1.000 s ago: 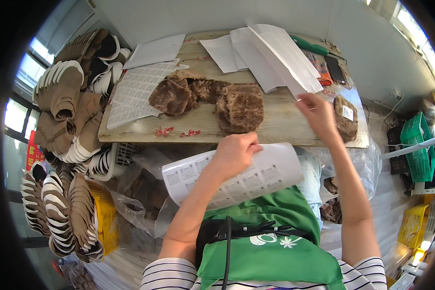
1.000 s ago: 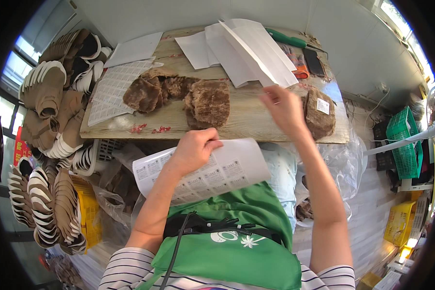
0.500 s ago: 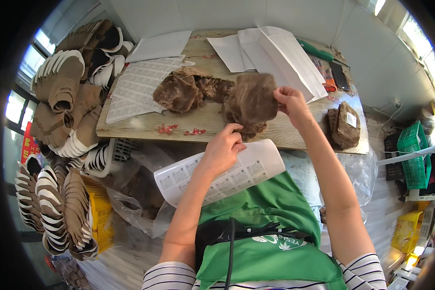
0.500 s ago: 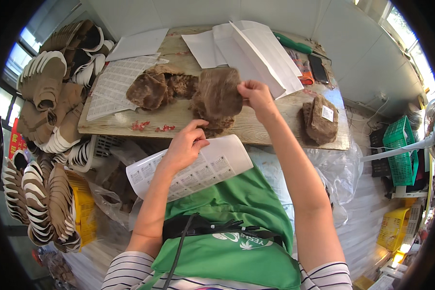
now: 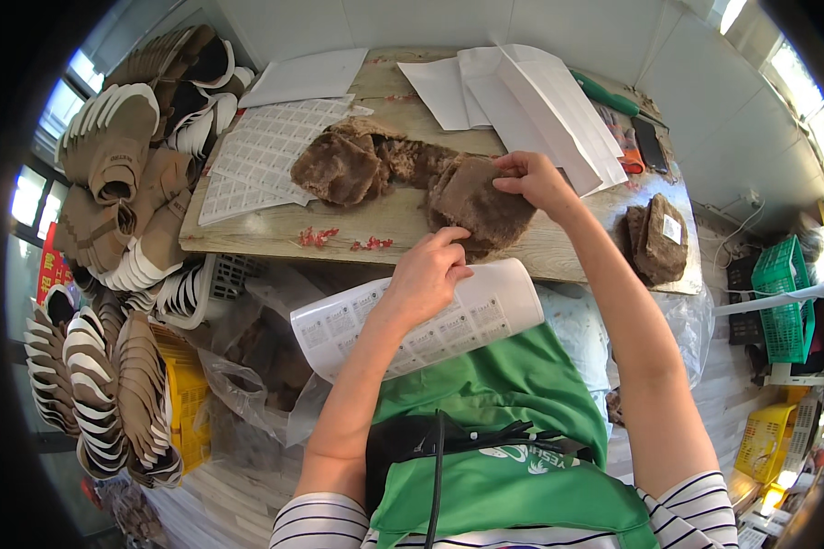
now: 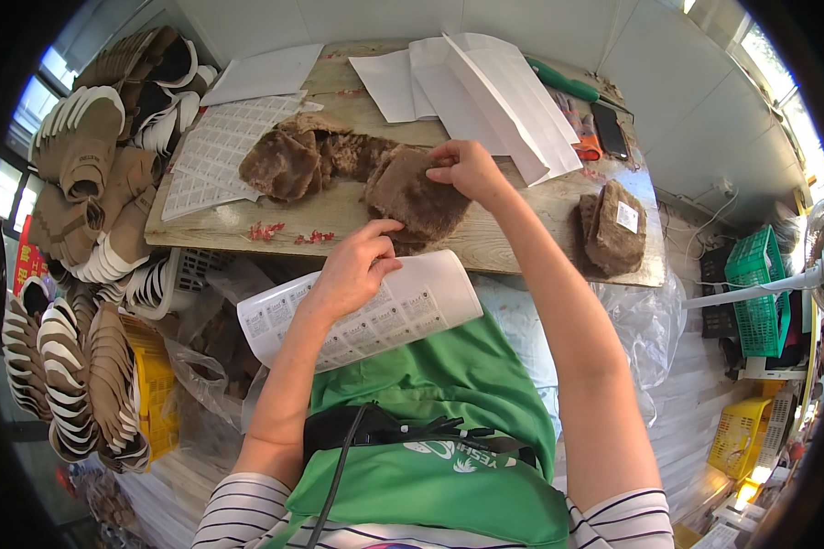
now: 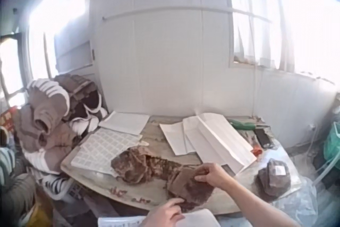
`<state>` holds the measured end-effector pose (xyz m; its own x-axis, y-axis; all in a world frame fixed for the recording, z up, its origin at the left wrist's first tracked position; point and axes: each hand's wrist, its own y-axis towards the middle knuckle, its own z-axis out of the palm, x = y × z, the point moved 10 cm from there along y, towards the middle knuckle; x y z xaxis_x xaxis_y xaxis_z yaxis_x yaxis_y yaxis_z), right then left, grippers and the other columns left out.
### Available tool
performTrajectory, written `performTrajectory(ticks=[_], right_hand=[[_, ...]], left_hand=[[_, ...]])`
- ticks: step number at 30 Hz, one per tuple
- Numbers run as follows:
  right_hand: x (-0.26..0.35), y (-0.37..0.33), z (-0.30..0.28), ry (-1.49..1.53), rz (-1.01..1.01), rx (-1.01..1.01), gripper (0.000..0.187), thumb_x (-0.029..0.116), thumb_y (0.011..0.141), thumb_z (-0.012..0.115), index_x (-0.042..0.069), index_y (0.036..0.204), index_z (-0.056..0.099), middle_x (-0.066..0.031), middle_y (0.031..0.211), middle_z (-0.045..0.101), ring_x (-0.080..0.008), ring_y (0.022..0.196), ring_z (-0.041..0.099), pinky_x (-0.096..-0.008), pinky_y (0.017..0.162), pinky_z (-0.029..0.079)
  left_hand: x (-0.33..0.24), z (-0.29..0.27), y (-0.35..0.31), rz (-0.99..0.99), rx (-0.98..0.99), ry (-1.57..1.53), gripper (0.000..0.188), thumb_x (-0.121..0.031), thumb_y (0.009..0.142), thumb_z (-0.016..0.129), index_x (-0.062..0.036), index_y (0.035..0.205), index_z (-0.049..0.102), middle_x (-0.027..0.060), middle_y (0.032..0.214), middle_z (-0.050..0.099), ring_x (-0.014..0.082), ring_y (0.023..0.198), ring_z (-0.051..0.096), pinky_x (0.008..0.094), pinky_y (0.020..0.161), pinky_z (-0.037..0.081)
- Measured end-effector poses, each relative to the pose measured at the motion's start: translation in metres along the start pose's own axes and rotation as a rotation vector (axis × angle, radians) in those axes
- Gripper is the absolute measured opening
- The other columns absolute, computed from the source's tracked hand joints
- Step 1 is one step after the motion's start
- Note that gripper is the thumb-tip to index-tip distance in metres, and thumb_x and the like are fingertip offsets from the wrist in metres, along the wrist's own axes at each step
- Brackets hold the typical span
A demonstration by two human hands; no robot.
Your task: The person repeatedly peels small labels from a sheet and sticks them onto individual brown fabric samples arranged on a table. The person handles the label sheet and fabric pieces one at a time, placing each labeled sample back on the table.
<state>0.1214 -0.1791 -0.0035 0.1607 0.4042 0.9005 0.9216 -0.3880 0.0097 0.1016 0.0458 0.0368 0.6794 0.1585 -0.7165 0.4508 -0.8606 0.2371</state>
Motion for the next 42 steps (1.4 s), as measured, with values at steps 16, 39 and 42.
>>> performTrajectory(ticks=[16,39,42], right_hand=[[0.028,0.012,-0.065,0.334,0.201,-0.023,0.018,0.008,0.096,0.061,-0.001,0.11,0.068,-0.0082,0.099,0.071,-0.0171,0.09,0.066,-0.0337,0.085,0.052],[-0.005,-0.03,-0.027,0.767,0.086,-0.412,0.018,0.012,0.092,0.069,-0.002,0.103,0.066,-0.0082,0.093,0.069,-0.0164,0.081,0.065,-0.0316,0.072,0.053],[0.015,-0.038,-0.066,0.836,0.142,-0.395,0.023,0.016,0.097,0.064,-0.005,0.107,0.064,-0.0132,0.102,0.07,-0.0205,0.089,0.069,-0.0333,0.08,0.057]], left_hand=[[-0.014,-0.007,0.02,-0.006,-0.048,-0.035,0.015,-0.006,0.086,0.07,0.0017,0.079,0.059,0.0147,0.133,0.058,0.036,0.09,0.066,0.0449,0.078,0.051],[0.017,-0.013,0.011,0.006,-0.081,-0.022,0.017,-0.005,0.084,0.073,0.0014,0.081,0.058,0.0199,0.147,0.05,0.0371,0.121,0.058,0.0415,0.094,0.048],[0.023,-0.021,0.006,-0.124,-0.101,-0.131,0.017,-0.006,0.085,0.073,0.0014,0.081,0.058,0.0192,0.149,0.047,0.0362,0.122,0.057,0.0404,0.094,0.048]])
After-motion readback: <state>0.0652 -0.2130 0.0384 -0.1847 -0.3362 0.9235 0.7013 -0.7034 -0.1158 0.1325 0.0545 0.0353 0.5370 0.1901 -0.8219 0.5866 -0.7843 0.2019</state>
